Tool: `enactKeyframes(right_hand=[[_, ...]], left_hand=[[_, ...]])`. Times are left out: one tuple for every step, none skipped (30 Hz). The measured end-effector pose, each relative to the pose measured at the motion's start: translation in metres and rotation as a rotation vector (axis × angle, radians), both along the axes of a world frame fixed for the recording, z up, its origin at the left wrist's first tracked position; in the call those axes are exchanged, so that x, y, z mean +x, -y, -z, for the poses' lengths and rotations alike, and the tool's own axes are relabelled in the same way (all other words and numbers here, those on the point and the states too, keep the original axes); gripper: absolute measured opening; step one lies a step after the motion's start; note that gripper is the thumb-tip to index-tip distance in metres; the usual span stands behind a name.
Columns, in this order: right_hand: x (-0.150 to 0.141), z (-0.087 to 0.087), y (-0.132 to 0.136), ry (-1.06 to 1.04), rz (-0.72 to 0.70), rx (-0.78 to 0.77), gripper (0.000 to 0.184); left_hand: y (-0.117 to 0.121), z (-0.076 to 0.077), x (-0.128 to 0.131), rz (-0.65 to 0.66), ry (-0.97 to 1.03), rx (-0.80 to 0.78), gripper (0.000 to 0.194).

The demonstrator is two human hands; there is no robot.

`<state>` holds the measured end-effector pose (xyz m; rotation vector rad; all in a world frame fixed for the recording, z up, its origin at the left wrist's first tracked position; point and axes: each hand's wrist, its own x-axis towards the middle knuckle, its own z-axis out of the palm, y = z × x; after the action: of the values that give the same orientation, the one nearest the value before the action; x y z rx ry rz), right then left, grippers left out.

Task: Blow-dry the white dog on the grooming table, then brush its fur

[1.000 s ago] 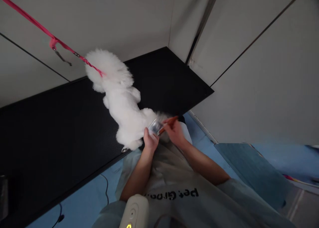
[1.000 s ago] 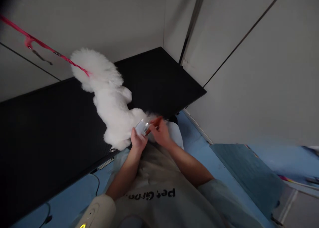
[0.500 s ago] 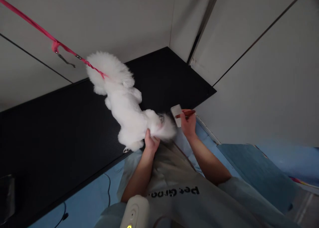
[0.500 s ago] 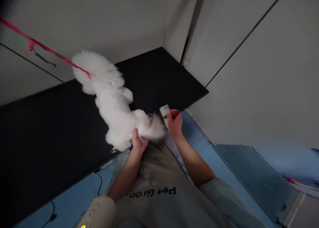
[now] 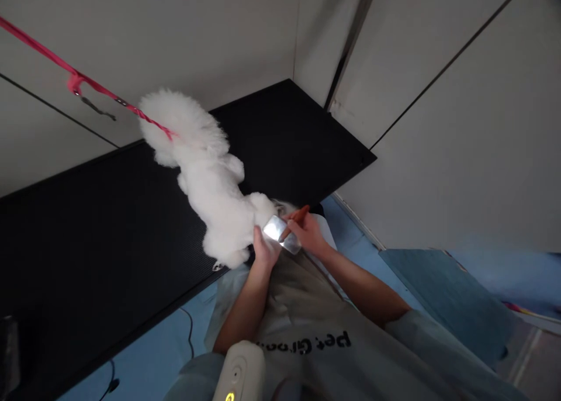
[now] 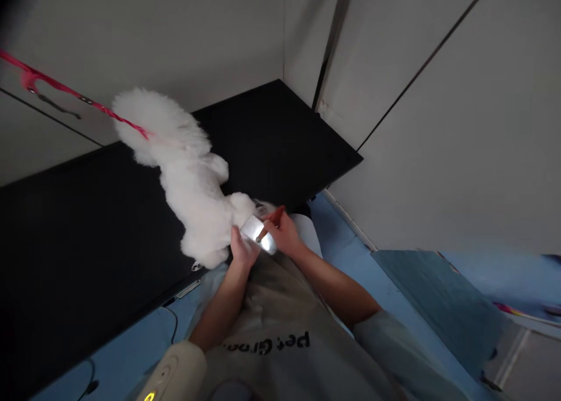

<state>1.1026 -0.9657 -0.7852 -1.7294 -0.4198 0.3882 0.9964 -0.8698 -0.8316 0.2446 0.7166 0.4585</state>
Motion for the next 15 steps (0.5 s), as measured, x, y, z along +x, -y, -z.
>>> enactKeyframes(right_hand=[[0.001,0.001,0.001,-0.019,0.007,-0.015,0.023],[0.001,0.002,0.002,-0.003,0.066,-0.019,0.023],[0.002,0.002,0.002,0.042,0.151,-0.008,0.023],[0.001,0.001,0.002,0.096,0.222,0.014,0.021],[0.0,0.0,0.002,0.138,0.252,0.036,0.02],[-0.001,-0.001,0.001,0.156,0.229,0.053,0.018],[-0.002,-0.001,0.0,0.143,0.158,0.058,0.018],[-0.002,-0.002,-0.001,0.103,0.066,0.049,0.018],[-0.001,-0.002,-0.001,0.063,0.003,0.03,0.018],[0.002,-0.003,0.0,0.044,0.0,0.011,0.018],[0.005,-0.003,0.002,0.057,0.059,-0.001,0.019],[0.008,-0.004,0.005,0.1,0.164,0.001,0.019],[0.009,-0.005,0.009,0.157,0.273,0.016,0.019],[0.008,-0.005,0.013,0.209,0.34,0.038,0.018],[0.005,-0.005,0.016,0.235,0.336,0.058,0.018]], left_hand=[[0.0,0.0,0.001,-0.014,-0.001,0.0,0.056],[0.001,0.0,0.001,-0.032,-0.01,0.001,0.052],[0.001,0.0,0.001,-0.047,-0.026,0.002,0.049],[0.0,0.0,0.001,-0.053,-0.038,0.003,0.047],[0.0,0.0,0.001,-0.054,-0.05,0.006,0.047],[0.0,0.0,0.0,-0.042,-0.053,0.006,0.047],[0.0,0.0,0.0,-0.028,-0.052,0.003,0.049],[0.0,0.0,0.0,-0.015,-0.042,0.001,0.052],[0.0,-0.001,-0.001,-0.008,-0.033,-0.001,0.053],[0.0,-0.001,-0.001,-0.012,-0.032,-0.002,0.053],[-0.001,-0.002,-0.001,-0.019,-0.042,-0.005,0.051],[0.0,-0.003,-0.001,-0.025,-0.054,-0.008,0.049],[0.0,-0.003,0.0,-0.03,-0.069,-0.01,0.047],[0.001,-0.004,0.001,-0.023,-0.077,-0.012,0.045],[0.003,-0.005,0.002,-0.006,-0.081,-0.014,0.045]])
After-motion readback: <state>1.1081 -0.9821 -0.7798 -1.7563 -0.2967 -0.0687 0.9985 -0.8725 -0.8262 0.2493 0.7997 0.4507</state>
